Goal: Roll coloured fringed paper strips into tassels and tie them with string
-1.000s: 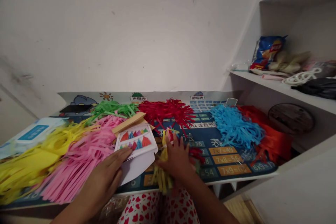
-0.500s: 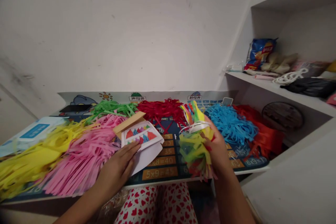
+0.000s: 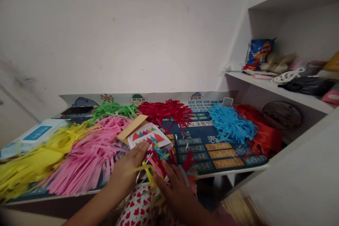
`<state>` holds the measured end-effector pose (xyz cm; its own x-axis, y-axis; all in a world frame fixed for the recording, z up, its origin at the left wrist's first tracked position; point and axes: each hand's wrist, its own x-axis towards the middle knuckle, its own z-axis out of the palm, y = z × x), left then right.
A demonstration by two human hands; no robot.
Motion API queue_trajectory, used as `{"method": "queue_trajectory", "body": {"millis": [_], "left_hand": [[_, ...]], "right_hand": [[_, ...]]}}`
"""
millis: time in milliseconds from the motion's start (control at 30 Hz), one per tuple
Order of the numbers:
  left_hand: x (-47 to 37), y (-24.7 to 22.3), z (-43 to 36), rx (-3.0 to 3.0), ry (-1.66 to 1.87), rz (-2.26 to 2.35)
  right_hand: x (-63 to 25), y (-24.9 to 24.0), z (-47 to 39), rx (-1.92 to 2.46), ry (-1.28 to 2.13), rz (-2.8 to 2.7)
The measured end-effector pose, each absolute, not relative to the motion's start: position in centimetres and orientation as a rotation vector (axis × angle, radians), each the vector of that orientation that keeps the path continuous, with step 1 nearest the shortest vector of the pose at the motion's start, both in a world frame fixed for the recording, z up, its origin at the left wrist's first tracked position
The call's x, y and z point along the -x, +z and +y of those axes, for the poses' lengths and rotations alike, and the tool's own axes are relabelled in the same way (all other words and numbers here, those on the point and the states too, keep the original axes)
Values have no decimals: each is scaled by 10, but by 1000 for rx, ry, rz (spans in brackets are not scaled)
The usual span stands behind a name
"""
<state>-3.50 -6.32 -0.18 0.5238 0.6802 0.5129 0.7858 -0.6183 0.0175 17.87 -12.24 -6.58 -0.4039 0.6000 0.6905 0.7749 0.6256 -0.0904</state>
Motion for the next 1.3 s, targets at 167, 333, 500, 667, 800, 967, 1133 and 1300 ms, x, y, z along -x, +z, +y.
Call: {"method": "queue_trajectory", "body": {"millis": [167,333,500,667,800,967,1133,1300], "left_hand": [[28,-9,-58,2492,-740,-1281],[21,-21,-56,2410,-656,-1268],[17,-21,-57,2344,-664,-1261],[15,-23,-57,2291,-725,-1234],[12,-34,-62,2333,-671,-1147],[9,-36,-68,2363,-552,-1139],[-1,-35,-75,2389,-490,-1063],[-16,-42,-83,2420,-419,-1007]], "right_hand": [[-197,-67,-125,1049,-435,-2378],[-194,-42,-122,1099,-452,-2534],[-187,-23,-125,1079,-518,-2636],[-180,-28,-125,1086,-205,-2517],[-185,-29,-106,1174,391,-2182],[-181,-25,-89,1259,839,-1918],[-164,-35,-86,1434,276,-2181],[-160,-45,-79,1301,544,-2057]]}}
